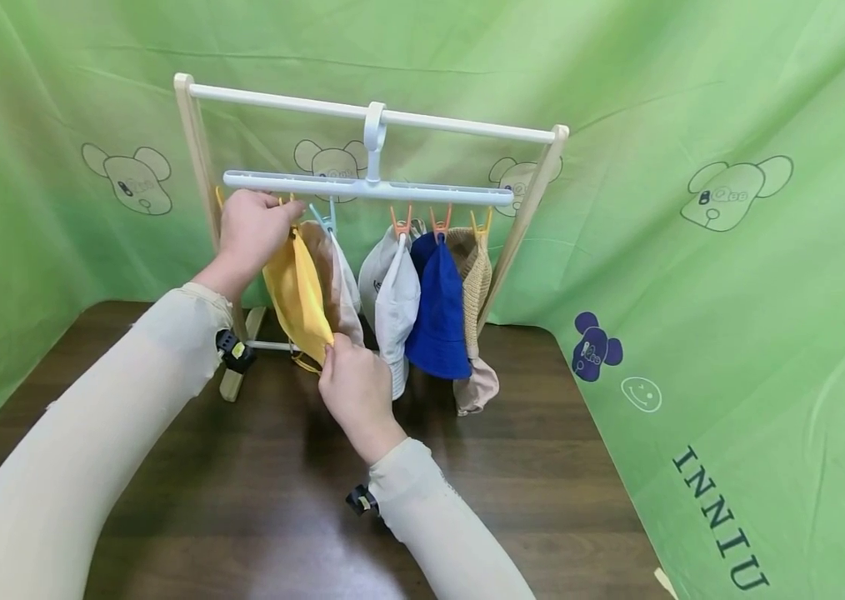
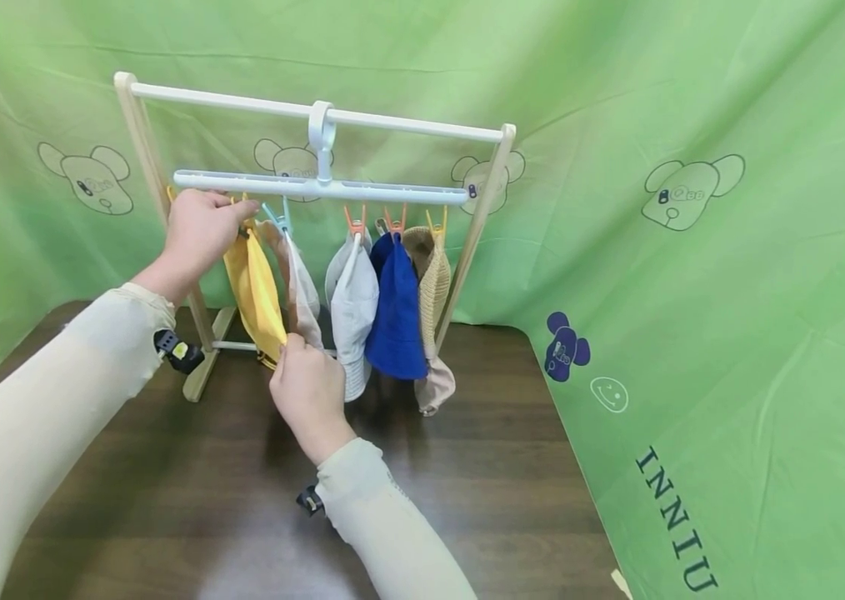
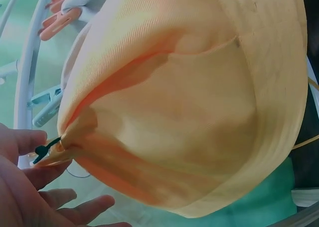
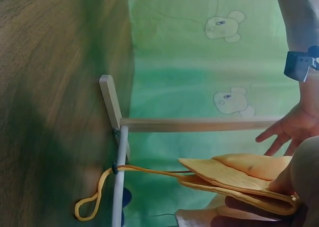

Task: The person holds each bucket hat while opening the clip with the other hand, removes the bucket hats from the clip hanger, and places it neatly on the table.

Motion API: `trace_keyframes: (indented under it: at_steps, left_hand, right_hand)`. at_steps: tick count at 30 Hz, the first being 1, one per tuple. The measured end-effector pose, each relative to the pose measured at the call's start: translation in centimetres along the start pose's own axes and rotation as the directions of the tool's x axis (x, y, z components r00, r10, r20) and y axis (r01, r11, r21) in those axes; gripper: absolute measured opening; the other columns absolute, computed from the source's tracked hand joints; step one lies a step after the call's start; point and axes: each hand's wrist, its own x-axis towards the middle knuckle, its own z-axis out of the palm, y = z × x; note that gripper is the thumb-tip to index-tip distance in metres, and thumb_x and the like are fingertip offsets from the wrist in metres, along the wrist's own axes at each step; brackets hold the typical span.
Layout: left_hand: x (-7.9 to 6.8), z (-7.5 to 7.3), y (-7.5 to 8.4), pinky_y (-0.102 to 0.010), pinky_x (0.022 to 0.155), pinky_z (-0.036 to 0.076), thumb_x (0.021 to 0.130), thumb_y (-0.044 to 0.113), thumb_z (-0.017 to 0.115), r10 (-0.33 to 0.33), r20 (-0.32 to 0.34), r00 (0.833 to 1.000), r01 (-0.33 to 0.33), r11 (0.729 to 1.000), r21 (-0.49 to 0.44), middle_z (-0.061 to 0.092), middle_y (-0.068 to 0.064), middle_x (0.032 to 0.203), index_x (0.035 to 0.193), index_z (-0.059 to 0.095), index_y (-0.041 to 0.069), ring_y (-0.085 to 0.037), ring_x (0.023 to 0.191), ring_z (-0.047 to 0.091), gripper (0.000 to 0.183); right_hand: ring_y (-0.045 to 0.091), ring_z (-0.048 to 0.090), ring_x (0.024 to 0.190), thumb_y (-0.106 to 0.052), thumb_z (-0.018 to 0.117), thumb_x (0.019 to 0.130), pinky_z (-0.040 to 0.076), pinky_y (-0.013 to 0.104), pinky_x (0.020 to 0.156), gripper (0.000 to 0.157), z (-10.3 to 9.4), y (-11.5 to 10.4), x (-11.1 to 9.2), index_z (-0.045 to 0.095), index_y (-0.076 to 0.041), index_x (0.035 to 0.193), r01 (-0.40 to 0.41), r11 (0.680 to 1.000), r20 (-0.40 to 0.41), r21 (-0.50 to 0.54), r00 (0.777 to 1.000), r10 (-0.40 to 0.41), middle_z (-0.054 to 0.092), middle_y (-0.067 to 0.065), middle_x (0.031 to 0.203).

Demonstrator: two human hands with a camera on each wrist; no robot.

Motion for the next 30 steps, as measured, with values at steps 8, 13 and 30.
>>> trace_keyframes:
  at_steps: [8,13,30]
  left_hand:
    - [-0.01,0.12,0.15,-0.027,0.043,0.028,0.094,0.043,0.07,-0.002,0.02,1.0,0.002,1.0,-0.008,0.031,0.008,0.043,0.048,0.045,0.018,-0.01,0.044,0.031,0.058]
    - [-0.06,0.16,0.17,-0.028,0.043,0.027,0.094,0.043,0.071,-0.007,0.02,1.0,0.007,1.0,-0.01,0.03,0.008,0.043,0.047,0.045,0.018,-0.011,0.043,0.03,0.059]
    - [-0.03,0.06,0.25,-0.028,0.042,0.028,0.094,0.041,0.07,-0.015,0.041,0.999,0.016,1.0,-0.011,0.032,0.008,0.042,0.046,0.045,0.018,-0.011,0.041,0.032,0.059]
  right_hand:
    - [0.025,0.066,0.056,-0.022,0.065,0.099,0.046,0.04,0.046,0.016,0.03,0.47,-0.1,0.068,-0.011,0.088,-0.01,1.0,0.012,0.005,1.0,0.01,0.067,0.005,0.065]
    - [0.025,0.065,0.056,-0.022,0.065,0.098,0.047,0.041,0.046,0.017,-0.07,0.56,-0.17,0.067,-0.011,0.086,-0.014,1.0,0.007,0.01,1.0,0.014,0.066,0.005,0.064]
    - [0.026,0.065,0.056,-0.023,0.065,0.098,0.046,0.041,0.046,0.017,-0.2,0.49,-0.62,0.068,-0.011,0.086,-0.04,0.999,0.011,0.006,0.999,0.04,0.066,0.005,0.065]
